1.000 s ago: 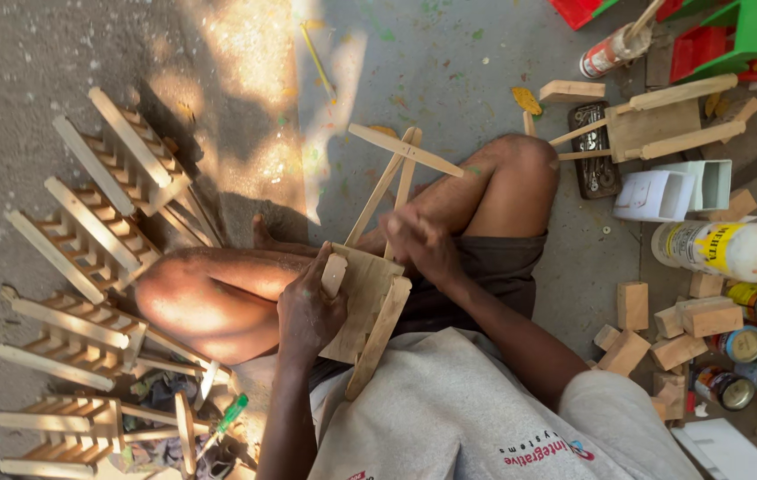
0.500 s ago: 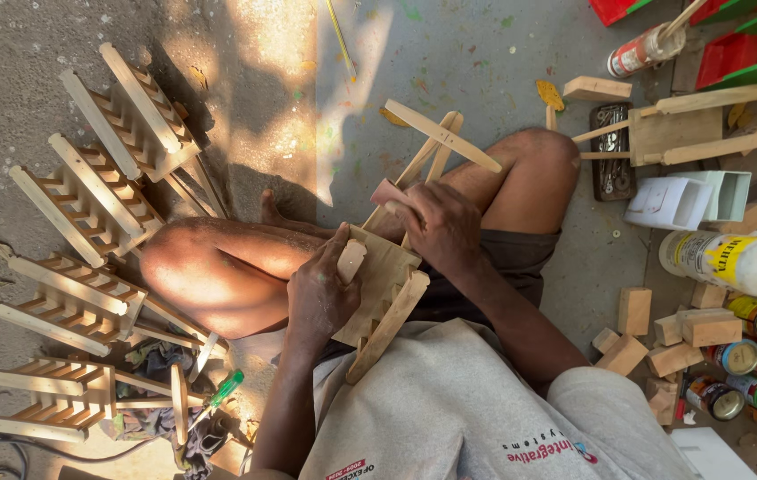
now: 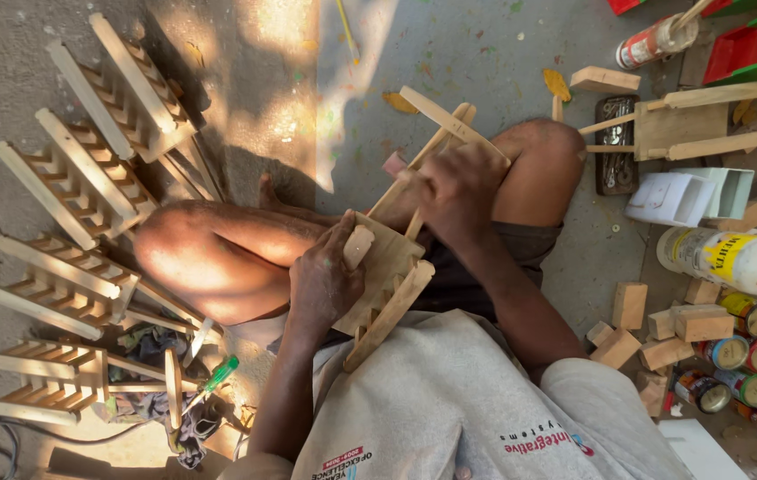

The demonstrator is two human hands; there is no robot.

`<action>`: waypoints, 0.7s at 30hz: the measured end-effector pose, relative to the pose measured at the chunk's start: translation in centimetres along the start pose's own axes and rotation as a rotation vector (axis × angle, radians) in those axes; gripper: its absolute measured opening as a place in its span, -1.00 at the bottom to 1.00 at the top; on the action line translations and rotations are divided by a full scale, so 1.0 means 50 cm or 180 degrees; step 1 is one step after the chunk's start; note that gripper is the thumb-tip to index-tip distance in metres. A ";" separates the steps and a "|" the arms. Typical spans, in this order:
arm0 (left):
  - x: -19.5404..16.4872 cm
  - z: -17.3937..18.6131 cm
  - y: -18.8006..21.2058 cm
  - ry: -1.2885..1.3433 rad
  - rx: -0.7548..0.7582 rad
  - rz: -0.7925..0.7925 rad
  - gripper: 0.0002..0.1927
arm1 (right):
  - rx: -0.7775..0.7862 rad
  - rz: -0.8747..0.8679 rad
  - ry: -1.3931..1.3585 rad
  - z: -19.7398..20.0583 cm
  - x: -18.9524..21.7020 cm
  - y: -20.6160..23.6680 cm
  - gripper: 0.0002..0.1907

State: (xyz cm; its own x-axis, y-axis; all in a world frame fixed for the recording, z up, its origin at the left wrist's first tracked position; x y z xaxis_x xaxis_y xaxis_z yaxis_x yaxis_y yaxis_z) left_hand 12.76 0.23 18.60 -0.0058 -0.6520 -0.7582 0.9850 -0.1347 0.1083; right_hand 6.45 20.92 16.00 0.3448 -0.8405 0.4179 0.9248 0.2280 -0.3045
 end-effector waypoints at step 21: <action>0.017 -0.010 -0.008 -0.0117 0.0170 0.0004 -0.18 | 0.0268 0.0474 0.0134 -0.005 0.000 -0.014 -0.66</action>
State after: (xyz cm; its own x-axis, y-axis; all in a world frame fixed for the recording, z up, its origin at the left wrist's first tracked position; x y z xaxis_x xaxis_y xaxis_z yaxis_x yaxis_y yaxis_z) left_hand 12.46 0.09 17.62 -0.0118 -0.6792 -0.7339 0.9743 -0.1728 0.1443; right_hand 5.78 20.65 16.00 0.4736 -0.8138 0.3368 0.8748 0.3904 -0.2868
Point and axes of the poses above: each hand's wrist, its own y-axis away from the middle knuckle, its own z-axis out of the back of the hand, x = y × z, the point moved 2 cm from there along -y, towards the middle knuckle, and after that the axes turned 2 degrees about -x, right-handed, at the moved point
